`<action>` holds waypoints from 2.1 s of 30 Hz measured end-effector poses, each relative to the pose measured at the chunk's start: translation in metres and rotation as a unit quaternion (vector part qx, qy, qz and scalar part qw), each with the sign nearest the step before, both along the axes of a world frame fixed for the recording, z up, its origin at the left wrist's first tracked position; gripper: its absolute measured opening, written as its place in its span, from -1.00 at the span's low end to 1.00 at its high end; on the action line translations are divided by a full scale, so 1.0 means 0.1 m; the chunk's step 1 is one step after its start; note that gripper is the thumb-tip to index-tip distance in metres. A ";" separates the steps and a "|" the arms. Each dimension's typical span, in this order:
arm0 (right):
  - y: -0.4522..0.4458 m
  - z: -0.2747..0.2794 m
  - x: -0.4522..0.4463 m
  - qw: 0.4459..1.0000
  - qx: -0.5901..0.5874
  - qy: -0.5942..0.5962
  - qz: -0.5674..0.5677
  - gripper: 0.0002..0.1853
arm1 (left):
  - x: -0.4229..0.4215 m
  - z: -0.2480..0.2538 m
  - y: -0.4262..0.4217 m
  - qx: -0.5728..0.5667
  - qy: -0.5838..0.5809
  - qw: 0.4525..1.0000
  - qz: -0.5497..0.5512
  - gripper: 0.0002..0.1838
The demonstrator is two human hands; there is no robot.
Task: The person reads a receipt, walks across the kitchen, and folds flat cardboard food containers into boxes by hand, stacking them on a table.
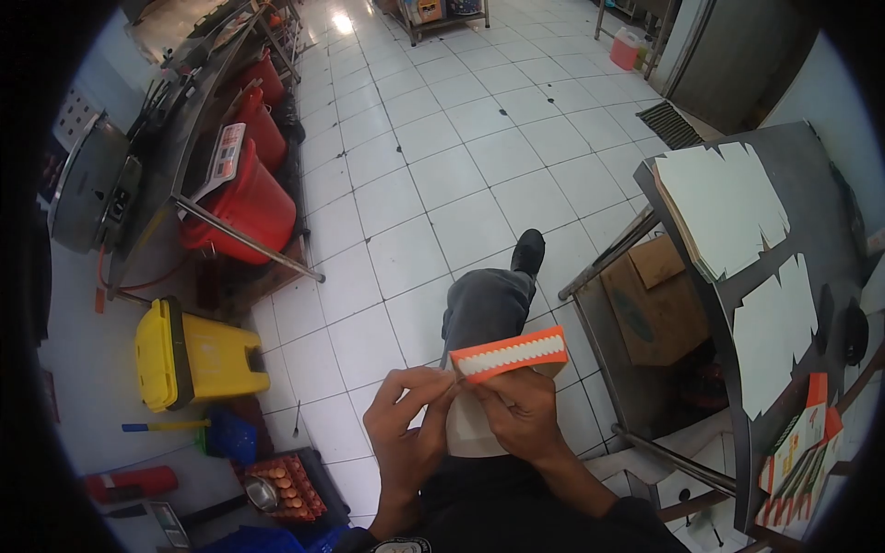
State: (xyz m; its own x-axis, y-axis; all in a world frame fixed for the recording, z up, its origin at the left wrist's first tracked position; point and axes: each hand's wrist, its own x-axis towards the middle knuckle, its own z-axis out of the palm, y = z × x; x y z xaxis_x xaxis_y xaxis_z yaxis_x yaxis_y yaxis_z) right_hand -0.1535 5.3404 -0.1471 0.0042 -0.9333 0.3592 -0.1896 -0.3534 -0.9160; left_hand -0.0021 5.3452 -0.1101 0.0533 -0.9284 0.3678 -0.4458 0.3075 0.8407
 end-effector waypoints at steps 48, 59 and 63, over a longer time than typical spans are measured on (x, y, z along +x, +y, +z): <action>-0.11 -0.08 -0.06 0.981 0.141 -0.095 0.090 -0.57 | -0.07 -0.36 -0.08 0.081 0.293 0.953 -0.015 -0.82; -0.12 0.11 0.01 0.972 0.183 -0.112 0.091 -0.72 | -0.05 -0.41 -0.04 0.209 0.329 0.920 0.044 -0.34; -0.03 -0.01 0.07 0.985 0.113 -0.105 0.073 -0.73 | 0.02 -0.58 -0.10 0.168 0.226 0.958 0.049 -0.41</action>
State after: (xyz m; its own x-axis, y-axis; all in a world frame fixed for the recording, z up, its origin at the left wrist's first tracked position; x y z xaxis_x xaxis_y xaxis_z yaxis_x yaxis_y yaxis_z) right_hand -0.1460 5.3374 -0.1486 0.0916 -0.9844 0.1504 0.0493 -0.1463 -0.9880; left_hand 0.0004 5.3347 -0.1676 0.2288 -0.9729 -0.0324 -0.0261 -0.0394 0.9989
